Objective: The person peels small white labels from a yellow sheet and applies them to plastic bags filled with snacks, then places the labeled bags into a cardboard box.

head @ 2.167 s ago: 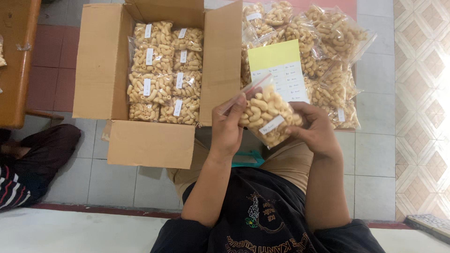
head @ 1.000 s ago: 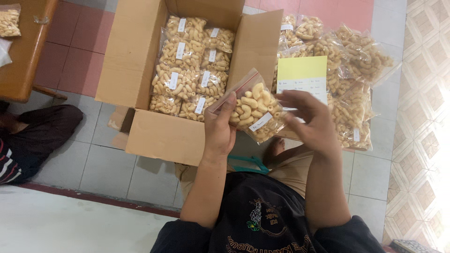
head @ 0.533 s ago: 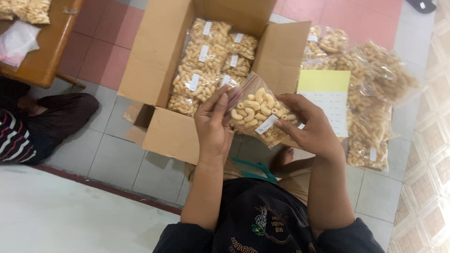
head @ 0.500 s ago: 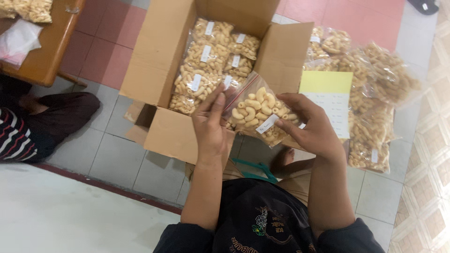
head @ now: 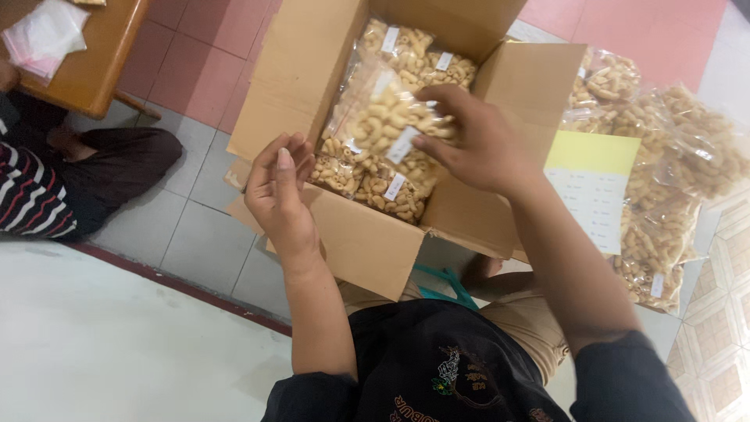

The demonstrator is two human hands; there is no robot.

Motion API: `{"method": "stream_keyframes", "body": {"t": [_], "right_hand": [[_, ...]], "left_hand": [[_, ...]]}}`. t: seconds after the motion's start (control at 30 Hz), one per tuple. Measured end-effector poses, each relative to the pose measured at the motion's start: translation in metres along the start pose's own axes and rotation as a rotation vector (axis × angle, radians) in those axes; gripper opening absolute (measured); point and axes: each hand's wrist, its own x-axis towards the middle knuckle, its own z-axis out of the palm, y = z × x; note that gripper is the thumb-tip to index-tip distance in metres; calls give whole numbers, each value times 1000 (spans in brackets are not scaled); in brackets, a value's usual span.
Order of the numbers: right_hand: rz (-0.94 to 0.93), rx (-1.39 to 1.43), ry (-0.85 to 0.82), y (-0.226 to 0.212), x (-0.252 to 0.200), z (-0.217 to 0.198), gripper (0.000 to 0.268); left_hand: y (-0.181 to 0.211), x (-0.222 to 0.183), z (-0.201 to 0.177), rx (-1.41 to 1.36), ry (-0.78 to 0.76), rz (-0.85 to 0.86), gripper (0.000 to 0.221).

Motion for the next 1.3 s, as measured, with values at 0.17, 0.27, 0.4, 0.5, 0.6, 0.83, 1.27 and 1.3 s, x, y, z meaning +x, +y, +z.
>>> {"method": "stream_keyframes", "body": {"t": [0.17, 0.27, 0.4, 0.5, 0.6, 0.83, 1.27, 1.3], "right_hand": [[90, -111, -243, 16, 34, 47, 49], [121, -92, -362, 29, 44, 69, 47], [113, 13, -450, 39, 46, 92, 42], [111, 1, -482, 45, 42, 104, 42], [95, -81, -467, 39, 38, 106, 42], [-172, -511, -298, 37, 25, 111, 49], [-269, -540, -441, 44, 14, 116, 59], [-276, -551, -448, 45, 14, 116, 61]], "left_hand": [[-2, 6, -4, 150, -86, 56, 26], [-1, 10, -3, 252, -213, 97, 27], [19, 13, 6, 375, -425, 157, 30], [1, 21, -2, 482, -531, 211, 30], [9, 20, 2, 581, -557, 167, 34], [-23, 23, -4, 893, -692, 14, 48], [-48, 20, -2, 1301, -716, -63, 52], [-46, 20, 0, 1312, -711, -75, 53]]}}
